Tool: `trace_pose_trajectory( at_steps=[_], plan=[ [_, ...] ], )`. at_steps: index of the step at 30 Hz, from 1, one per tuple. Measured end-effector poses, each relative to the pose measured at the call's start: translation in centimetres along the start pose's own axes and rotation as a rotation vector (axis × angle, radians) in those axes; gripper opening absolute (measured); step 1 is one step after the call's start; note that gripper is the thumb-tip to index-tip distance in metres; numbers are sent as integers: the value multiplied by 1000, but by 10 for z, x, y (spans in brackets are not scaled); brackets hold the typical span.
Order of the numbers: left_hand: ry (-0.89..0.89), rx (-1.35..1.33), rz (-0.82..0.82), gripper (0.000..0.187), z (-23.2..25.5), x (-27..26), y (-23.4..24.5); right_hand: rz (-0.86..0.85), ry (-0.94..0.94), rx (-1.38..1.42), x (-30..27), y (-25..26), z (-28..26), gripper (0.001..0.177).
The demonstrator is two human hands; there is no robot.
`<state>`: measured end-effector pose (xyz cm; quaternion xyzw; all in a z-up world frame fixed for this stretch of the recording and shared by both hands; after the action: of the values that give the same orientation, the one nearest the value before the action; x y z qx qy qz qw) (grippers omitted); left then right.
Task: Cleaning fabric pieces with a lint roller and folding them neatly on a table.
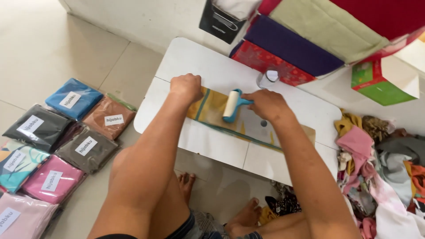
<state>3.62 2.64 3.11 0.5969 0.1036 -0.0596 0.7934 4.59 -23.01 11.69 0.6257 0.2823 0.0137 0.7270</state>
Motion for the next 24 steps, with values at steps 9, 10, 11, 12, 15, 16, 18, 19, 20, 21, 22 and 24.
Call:
trace_pose_trajectory(
  at_steps=[9, 10, 11, 12, 15, 16, 18, 19, 20, 21, 22, 24],
  plan=[
    [92, 20, 133, 26, -6, 32, -16, 72, 134, 157, 57, 7, -104, 52],
    [94, 18, 135, 26, -5, 25, -7, 72, 136, 154, 50, 10, -100, 52],
    [111, -14, 111, 28, -4, 18, 2, 93, 180, 124, 42, 13, -96, 50],
    [124, -39, 90, 29, -4, 11, 13, 119, 222, 100, 36, 17, -94, 49],
    [158, -44, 50, 31, -1, -1, 22, 94, 176, 190, -14, 24, -69, 49],
    [167, -44, 52, 31, -4, 0, 21, 94, 185, 189, -32, 30, -61, 49],
    [135, -7, 22, 32, -7, 3, 11, 62, 78, 273, -69, 38, -39, 45],
    [144, -11, 16, 32, -11, 4, 7, 53, 85, 272, -78, 34, -27, 45],
    [142, -10, 22, 31, -12, 5, 3, 18, 52, 234, -88, 30, -14, 44],
    [140, -8, 29, 30, -12, 7, -1, -17, 20, 197, -98, 26, 1, 43],
    [139, -9, 23, 30, -13, 5, 3, -23, 19, 198, -94, 15, 5, 43],
    [125, 15, 12, 29, -9, 0, 12, -43, 27, 39, -92, -9, 14, 44]
  ],
)
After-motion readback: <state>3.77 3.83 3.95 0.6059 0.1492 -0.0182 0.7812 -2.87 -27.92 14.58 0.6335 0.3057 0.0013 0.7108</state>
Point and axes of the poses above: each hand's wrist, its own x-axis towards the middle knuckle, its own y-axis out of the back of the hand, z = x × y, the point moved 2 cm from there along x, towards the middle knuckle, and after that the axes turned 4 degrees about z, right-handed, at the moved point
